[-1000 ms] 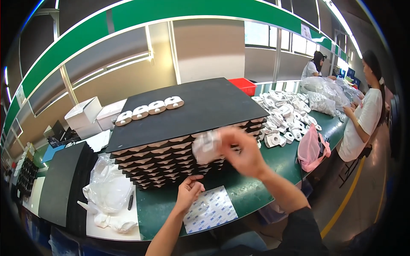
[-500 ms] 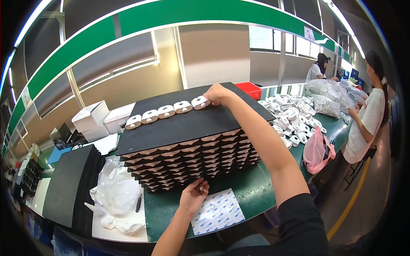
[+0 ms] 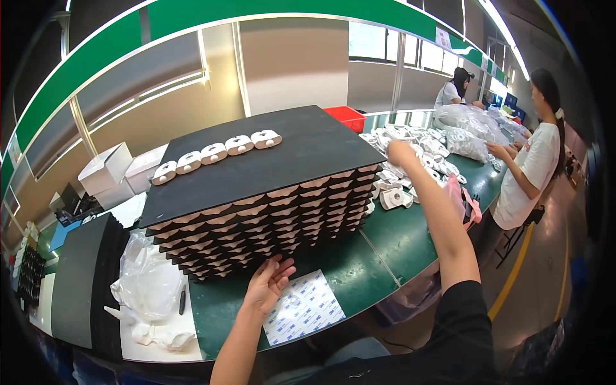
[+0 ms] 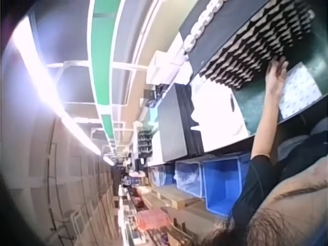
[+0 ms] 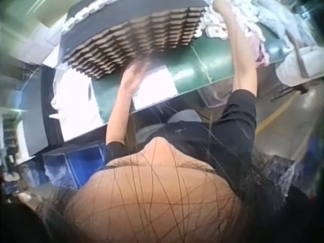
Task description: Assembling and packaging small lighting components into plastic bags at a factory workbench.
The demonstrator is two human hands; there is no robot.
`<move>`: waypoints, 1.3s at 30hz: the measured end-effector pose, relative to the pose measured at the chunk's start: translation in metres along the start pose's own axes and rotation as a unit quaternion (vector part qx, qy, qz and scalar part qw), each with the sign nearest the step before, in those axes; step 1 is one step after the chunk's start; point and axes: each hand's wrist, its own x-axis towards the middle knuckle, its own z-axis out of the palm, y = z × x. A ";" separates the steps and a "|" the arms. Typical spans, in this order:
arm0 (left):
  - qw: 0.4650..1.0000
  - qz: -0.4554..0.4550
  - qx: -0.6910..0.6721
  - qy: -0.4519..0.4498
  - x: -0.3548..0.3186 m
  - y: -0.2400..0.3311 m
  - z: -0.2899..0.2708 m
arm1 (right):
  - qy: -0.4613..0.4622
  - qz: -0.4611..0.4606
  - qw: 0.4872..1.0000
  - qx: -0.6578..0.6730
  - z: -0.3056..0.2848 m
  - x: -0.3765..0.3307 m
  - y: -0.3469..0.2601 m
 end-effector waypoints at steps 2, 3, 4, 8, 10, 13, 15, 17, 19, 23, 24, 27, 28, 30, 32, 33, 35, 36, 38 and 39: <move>1.000 -0.006 0.005 -0.002 0.001 -0.004 -0.010 | -0.050 -0.032 0.998 -0.016 0.028 -0.033 0.019; 1.000 -0.012 0.011 -0.006 0.000 -0.006 -0.010 | -0.056 -0.043 0.997 -0.018 0.055 -0.031 0.039; 1.000 -0.007 0.022 0.012 -0.006 -0.002 -0.005 | -0.066 -0.061 0.996 0.020 0.064 -0.047 0.035; 0.999 -0.010 -0.003 -0.030 -0.004 -0.003 -0.013 | 0.014 -0.117 0.978 0.174 0.104 -0.088 0.042; 0.999 -0.005 -0.008 -0.037 -0.003 -0.003 -0.011 | 0.033 -0.107 0.979 0.169 0.102 -0.100 0.046; 0.999 0.010 -0.015 -0.051 -0.002 -0.002 -0.009 | 0.075 -0.074 0.987 0.121 0.090 -0.123 0.048; 0.998 0.013 -0.020 -0.051 -0.003 -0.001 -0.006 | 0.053 -0.069 0.990 0.107 0.090 -0.137 0.057; 0.998 0.016 -0.024 -0.053 -0.004 -0.001 -0.002 | 0.047 -0.056 0.993 0.098 0.090 -0.154 0.061; 0.998 0.029 -0.013 -0.054 -0.005 -0.001 -0.001 | 0.071 -0.058 0.990 0.108 0.093 -0.169 0.063; 0.998 0.039 0.004 -0.049 -0.003 -0.003 -0.005 | 0.059 -0.105 0.980 0.156 0.087 -0.207 0.054; 0.998 0.036 0.004 -0.059 -0.001 -0.004 -0.009 | 0.053 -0.148 0.973 0.166 0.081 -0.217 0.047; 0.997 0.023 -0.004 -0.067 -0.001 -0.004 -0.011 | 0.018 -0.290 0.931 0.222 0.069 -0.239 0.030; 0.998 0.012 -0.011 -0.066 -0.002 -0.003 -0.010 | -0.006 -0.324 0.917 0.232 0.065 -0.245 0.024; 0.998 0.010 -0.011 -0.062 -0.003 -0.001 -0.008 | -0.019 -0.349 0.907 0.235 0.061 -0.250 0.019; 0.998 0.011 -0.014 -0.054 -0.006 0.001 -0.005 | -0.088 -0.332 0.920 0.188 0.044 -0.256 0.009; 0.998 0.014 0.001 -0.061 -0.008 0.002 -0.004 | -0.046 -0.298 0.938 0.174 0.045 -0.259 0.006; 0.997 0.015 0.015 -0.078 -0.006 0.001 -0.004 | 0.019 -0.285 0.949 0.134 0.049 -0.258 0.003; 0.997 0.018 0.014 -0.073 -0.006 0.000 -0.004 | 0.085 -0.267 0.955 0.094 0.052 -0.258 0.001; 0.996 0.026 0.022 -0.079 -0.006 -0.001 -0.002 | 0.071 -0.259 0.963 0.030 0.063 -0.260 0.000; 0.996 0.027 0.018 -0.081 -0.007 -0.001 -0.002 | 0.044 -0.255 0.966 0.001 0.066 -0.260 -0.002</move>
